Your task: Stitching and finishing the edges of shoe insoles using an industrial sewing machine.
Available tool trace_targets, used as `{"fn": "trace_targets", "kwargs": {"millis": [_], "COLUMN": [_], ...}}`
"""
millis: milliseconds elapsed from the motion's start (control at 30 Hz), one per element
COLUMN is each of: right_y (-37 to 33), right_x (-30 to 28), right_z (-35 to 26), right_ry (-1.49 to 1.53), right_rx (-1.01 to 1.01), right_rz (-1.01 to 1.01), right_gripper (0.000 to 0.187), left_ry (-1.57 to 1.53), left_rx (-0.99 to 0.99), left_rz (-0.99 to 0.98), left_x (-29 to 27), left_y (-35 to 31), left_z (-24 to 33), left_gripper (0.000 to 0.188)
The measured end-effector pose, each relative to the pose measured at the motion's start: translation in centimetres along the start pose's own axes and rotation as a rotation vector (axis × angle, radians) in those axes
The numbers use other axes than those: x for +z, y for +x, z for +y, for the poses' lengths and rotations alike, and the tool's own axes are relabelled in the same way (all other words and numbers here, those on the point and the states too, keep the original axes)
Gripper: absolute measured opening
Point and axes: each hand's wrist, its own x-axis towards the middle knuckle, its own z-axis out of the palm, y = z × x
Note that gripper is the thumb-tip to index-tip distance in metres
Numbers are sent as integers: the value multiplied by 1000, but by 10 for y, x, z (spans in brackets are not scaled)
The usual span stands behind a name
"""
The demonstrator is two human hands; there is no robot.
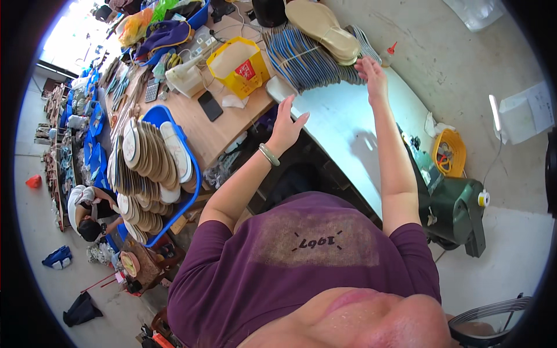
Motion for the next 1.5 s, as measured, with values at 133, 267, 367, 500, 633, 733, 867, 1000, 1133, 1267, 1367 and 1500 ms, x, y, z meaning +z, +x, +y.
{"fn": "trace_targets", "kwargs": {"millis": [133,267,367,500,633,733,867,1000,1133,1267,1367,1500], "right_y": [95,184,247,308,303,283,266,223,169,119,64,-13], "right_x": [6,24,42,43,65,88,59,94,111,94,106,95], "right_z": [-11,4,22,53,81,60,49,8,-73,-122,-149,-161], "right_ry": [-28,-155,-369,-435,-296,-177,-277,-305,-299,-179,142,336], "right_rx": [-34,94,171,322,349,437,186,-83,-321,-566,-845,-849], "right_rz": [-14,-41,-96,-205,-225,-269,-36,-37,-162,-187,-326,-360], "right_gripper": [44,55,58,54,57,58,54,48,44,44,57,60], "left_ry": [-300,-566,-724,-910,-927,-945,-937,-993,-1027,-1107,-1320,-1667], "left_rx": [-64,-217,-393,-558,-624,-558,-539,-483,-274,32,300,116], "left_rz": [3,-84,-178,-245,-319,-382,-418,-367,-368,-508,-462,-634], "left_x": [0,-14,-25,-30,-26,-19,1,-10,-5,-15,-33,-53], "left_y": [71,142,188,240,271,280,270,239,208,169,136,97], "left_z": [-5,1,-4,1,9,0,12,5,18,56,72,96], "left_gripper": [68,61,58,64,66,56,52,55,46,47,73,69]}}
